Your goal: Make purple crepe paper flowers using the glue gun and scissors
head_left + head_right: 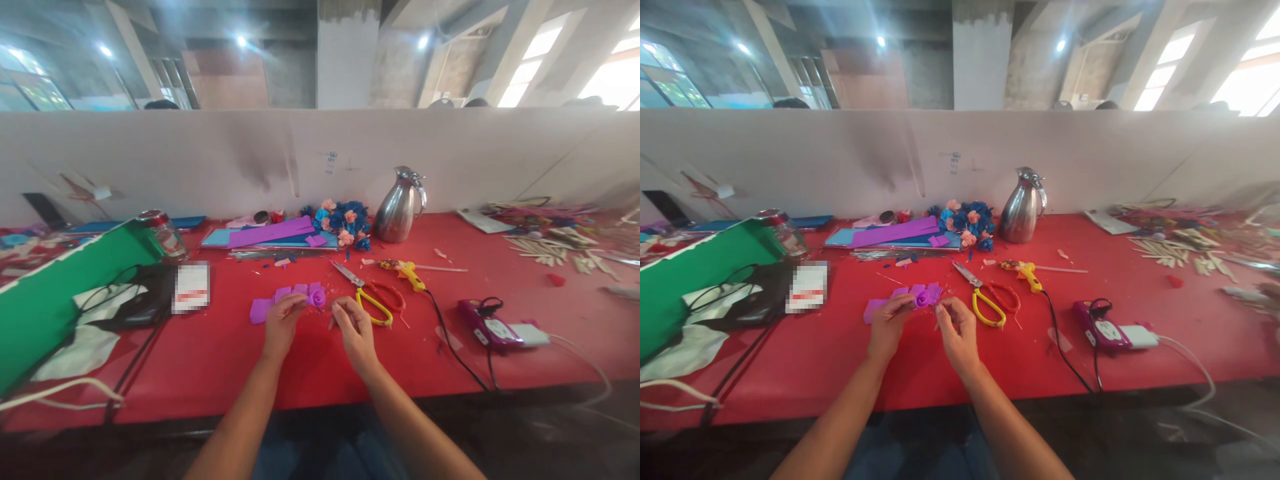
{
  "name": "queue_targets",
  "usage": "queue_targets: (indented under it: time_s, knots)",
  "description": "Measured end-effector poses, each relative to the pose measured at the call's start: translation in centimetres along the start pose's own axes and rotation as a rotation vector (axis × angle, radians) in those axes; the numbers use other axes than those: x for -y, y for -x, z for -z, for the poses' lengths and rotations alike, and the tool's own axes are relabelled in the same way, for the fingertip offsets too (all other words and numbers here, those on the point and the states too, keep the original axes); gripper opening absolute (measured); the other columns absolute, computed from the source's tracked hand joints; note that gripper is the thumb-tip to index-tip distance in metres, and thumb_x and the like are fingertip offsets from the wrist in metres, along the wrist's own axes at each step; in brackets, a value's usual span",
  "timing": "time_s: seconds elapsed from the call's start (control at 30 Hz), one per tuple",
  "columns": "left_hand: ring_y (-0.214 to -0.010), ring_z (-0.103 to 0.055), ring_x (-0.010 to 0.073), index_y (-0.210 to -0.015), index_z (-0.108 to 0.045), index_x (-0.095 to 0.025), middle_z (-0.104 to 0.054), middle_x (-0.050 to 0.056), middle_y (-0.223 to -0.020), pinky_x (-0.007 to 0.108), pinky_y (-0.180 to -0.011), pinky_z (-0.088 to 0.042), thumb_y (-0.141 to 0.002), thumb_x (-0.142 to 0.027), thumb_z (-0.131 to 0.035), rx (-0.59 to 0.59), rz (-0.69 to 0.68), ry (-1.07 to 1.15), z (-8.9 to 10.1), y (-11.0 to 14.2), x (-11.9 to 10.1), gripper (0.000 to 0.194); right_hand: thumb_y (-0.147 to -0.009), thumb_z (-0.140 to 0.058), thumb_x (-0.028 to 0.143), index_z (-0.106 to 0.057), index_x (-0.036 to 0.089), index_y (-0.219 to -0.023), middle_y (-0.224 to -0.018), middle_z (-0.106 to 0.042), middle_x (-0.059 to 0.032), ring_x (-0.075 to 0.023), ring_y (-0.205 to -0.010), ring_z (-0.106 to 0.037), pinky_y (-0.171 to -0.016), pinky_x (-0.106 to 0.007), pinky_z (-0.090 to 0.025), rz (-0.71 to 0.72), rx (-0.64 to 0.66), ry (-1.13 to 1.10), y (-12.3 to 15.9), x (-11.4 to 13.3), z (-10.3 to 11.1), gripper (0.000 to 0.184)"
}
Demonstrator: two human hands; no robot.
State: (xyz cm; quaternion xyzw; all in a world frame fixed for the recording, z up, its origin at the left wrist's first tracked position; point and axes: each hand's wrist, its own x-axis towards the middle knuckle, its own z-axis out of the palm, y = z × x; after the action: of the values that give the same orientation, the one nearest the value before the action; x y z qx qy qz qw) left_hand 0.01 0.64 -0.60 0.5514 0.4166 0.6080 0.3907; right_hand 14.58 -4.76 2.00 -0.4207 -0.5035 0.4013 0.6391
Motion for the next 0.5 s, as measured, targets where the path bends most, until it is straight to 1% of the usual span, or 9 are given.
queue_targets:
  time_s: [0.1, 0.17, 0.27, 0.33, 0.43, 0.5]
  knots:
    - [-0.074, -0.063, 0.0192, -0.071, -0.075, -0.021, -0.071, 0.003, -0.076, 0.033, -0.075, -0.05, -0.059, -0.026, -0.075, -0.021, 0.086, 0.119, -0.2, 0.0, 0.3, 0.014, -0.086, -0.051, 0.043, -0.056, 0.018, -0.076, -0.059, -0.049, 0.0027, -0.0101, -0.053, -0.046, -0.051, -0.022, -0.037, -0.015, 0.022, 0.019, -0.2, 0.8, -0.3, 0.027]
    - [-0.074, -0.064, 0.0198, -0.071, -0.075, -0.02, -0.072, 0.004, -0.077, 0.033, -0.074, -0.051, -0.055, -0.024, -0.076, -0.006, 0.114, 0.185, -0.2, 0.0, 0.5, 0.016, -0.085, -0.053, 0.043, -0.056, 0.018, -0.076, -0.059, -0.049, 0.0029, -0.0098, -0.052, -0.045, -0.051, -0.022, -0.035, -0.027, 0.032, 0.03, -0.4, 0.9, -0.6, 0.027]
    - [-0.072, -0.064, 0.0194, -0.069, -0.074, -0.019, -0.072, 0.004, -0.075, 0.032, -0.072, -0.051, -0.053, -0.022, -0.076, -0.004, 0.147, 0.229, -0.3, 0.0, 0.4, 0.016, -0.083, -0.056, 0.041, -0.056, 0.018, -0.073, -0.058, -0.048, 0.0034, -0.0097, -0.051, -0.043, -0.05, -0.023, -0.033, -0.032, 0.022, 0.039, -0.7, 0.8, -1.0, 0.025]
    - [-0.069, -0.062, 0.0173, -0.069, -0.074, -0.019, -0.07, 0.002, -0.071, 0.029, -0.07, -0.049, -0.055, -0.022, -0.075, -0.017, 0.18, 0.201, -0.4, 0.0, 0.1, 0.014, -0.084, -0.054, 0.04, -0.055, 0.018, -0.071, -0.059, -0.048, 0.0031, -0.01, -0.052, -0.044, -0.05, -0.023, -0.034, -0.027, 0.015, 0.026, -0.7, 0.7, -1.1, 0.025]
    - [-0.067, -0.057, 0.0139, -0.067, -0.072, -0.018, -0.067, 0.0, -0.066, 0.025, -0.068, -0.044, -0.062, -0.025, -0.073, -0.014, 0.239, 0.152, -0.4, 0.0, -0.6, 0.009, -0.086, -0.05, 0.04, -0.053, 0.018, -0.069, -0.059, -0.049, 0.0029, -0.0101, -0.052, -0.045, -0.05, -0.023, -0.034, -0.031, 0.019, 0.002, -0.7, 0.4, -1.0, 0.028]
    - [-0.066, -0.054, 0.0121, -0.067, -0.071, -0.017, -0.065, 0.0, -0.065, 0.024, -0.067, -0.042, -0.064, -0.027, -0.072, 0.003, 0.277, 0.2, -0.4, 0.0, -0.9, 0.011, -0.086, -0.05, 0.04, -0.053, 0.018, -0.068, -0.057, -0.048, 0.0032, -0.0099, -0.051, -0.044, -0.05, -0.023, -0.034, -0.034, 0.02, 0.008, -1.0, 0.0, -1.0, 0.028]
